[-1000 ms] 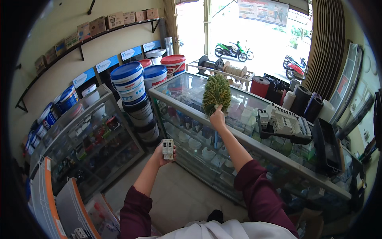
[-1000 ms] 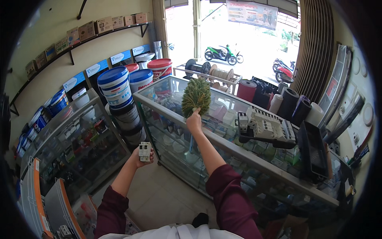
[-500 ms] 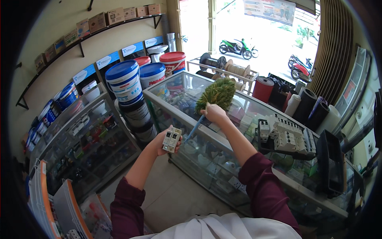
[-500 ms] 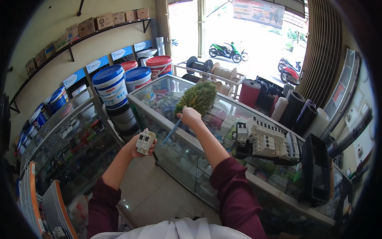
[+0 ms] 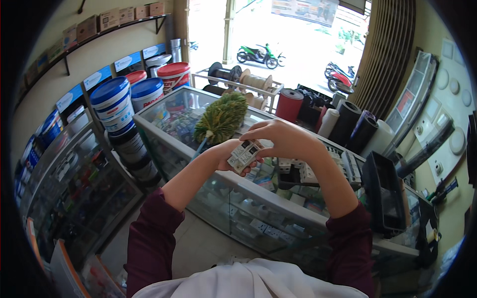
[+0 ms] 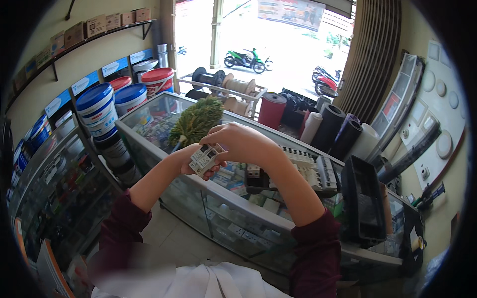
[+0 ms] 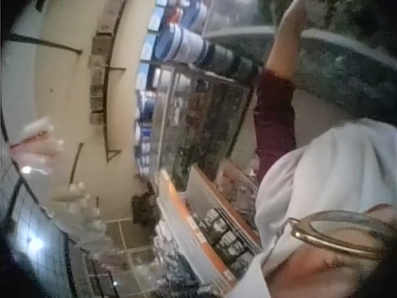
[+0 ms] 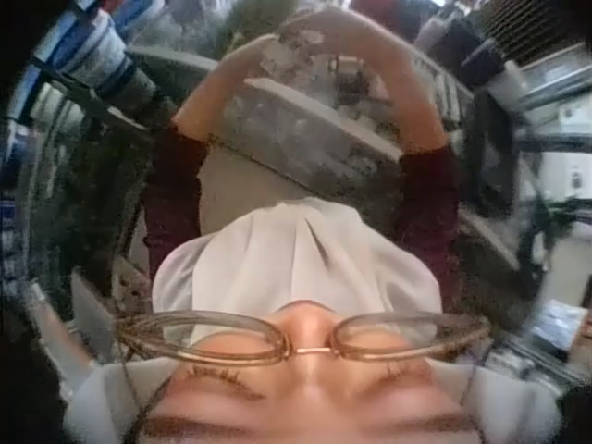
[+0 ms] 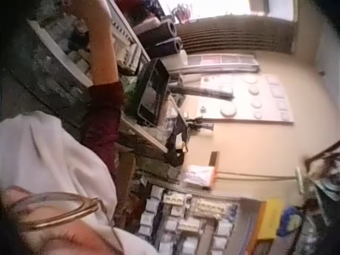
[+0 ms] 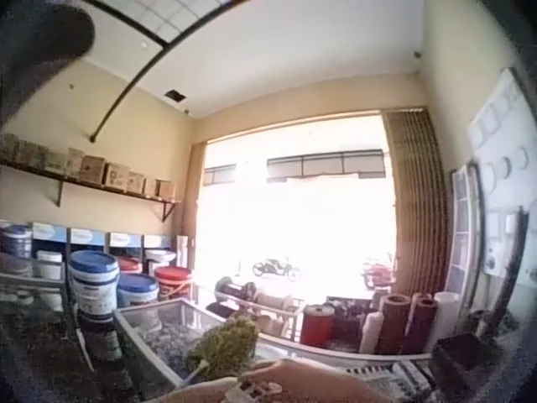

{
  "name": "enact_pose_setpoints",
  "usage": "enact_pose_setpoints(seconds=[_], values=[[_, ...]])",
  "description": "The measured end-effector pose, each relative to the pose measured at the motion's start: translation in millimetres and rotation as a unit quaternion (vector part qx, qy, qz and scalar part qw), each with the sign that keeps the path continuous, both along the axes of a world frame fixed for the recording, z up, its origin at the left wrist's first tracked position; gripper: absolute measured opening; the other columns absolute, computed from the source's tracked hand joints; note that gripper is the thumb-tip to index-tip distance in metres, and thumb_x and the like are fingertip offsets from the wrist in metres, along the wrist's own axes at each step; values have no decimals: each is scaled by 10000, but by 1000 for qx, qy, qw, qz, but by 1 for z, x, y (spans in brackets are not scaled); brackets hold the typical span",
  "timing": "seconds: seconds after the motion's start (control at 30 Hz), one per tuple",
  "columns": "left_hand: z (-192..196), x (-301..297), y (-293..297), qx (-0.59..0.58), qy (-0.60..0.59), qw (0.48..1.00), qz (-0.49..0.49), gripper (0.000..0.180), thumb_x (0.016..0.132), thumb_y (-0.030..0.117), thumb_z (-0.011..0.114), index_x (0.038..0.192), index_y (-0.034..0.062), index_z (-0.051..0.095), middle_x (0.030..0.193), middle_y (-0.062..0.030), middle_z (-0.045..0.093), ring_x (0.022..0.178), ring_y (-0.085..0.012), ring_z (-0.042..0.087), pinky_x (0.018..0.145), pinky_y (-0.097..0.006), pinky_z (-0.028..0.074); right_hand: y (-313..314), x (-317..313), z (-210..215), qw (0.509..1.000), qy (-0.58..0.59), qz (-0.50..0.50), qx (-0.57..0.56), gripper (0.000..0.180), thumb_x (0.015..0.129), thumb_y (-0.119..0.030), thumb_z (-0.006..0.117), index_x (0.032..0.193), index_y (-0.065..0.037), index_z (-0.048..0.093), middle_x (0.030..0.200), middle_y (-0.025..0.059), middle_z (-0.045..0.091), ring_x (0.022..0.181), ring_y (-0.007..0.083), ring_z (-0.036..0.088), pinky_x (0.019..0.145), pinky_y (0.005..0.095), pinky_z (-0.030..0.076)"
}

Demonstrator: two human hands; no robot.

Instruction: Assembling miniature circuit breakers onto a distribution frame and sorting them from cardboard boxes in an electrical shop.

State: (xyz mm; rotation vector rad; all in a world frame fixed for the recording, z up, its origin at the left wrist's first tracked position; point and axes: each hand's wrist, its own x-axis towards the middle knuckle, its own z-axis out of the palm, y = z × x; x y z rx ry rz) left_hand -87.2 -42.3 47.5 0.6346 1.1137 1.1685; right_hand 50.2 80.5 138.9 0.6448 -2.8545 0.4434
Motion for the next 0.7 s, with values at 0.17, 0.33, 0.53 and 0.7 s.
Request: enact_pose_setpoints(seconds=[0.17,0.33,0.53,0.7], values=[[0,28,47,16,6,997,-71,460,931,393,349,1018,-13,548,705,-67,588,579,-165,568,496,-290,449,33,36,1,998,-9,-50,21,490,620,-118,727,1090,-73,595,1016,108,620,909,286,597,818,363,468],[0,34,62,62,21,995,-80,482,927,467,360,1111,52,521,997,-120,612,795,-197,615,623,-320,496,64,60,-17,991,58,-118,10,454,603,-162,739,1014,-22,604,882,126,631,818,287,617,741,363,477],[-47,44,60,288,287,902,142,490,899,462,458,1173,58,496,985,-113,607,858,-195,586,758,-319,465,81,76,-48,975,51,-182,-117,477,631,-162,773,1039,17,601,898,163,638,811,249,641,732,319,509],[-41,68,42,265,516,798,162,575,705,278,743,1155,13,502,942,-166,594,819,-253,574,744,-333,460,86,76,-75,970,61,-194,-132,488,619,-155,778,1037,20,596,897,160,642,802,244,643,732,318,506]])
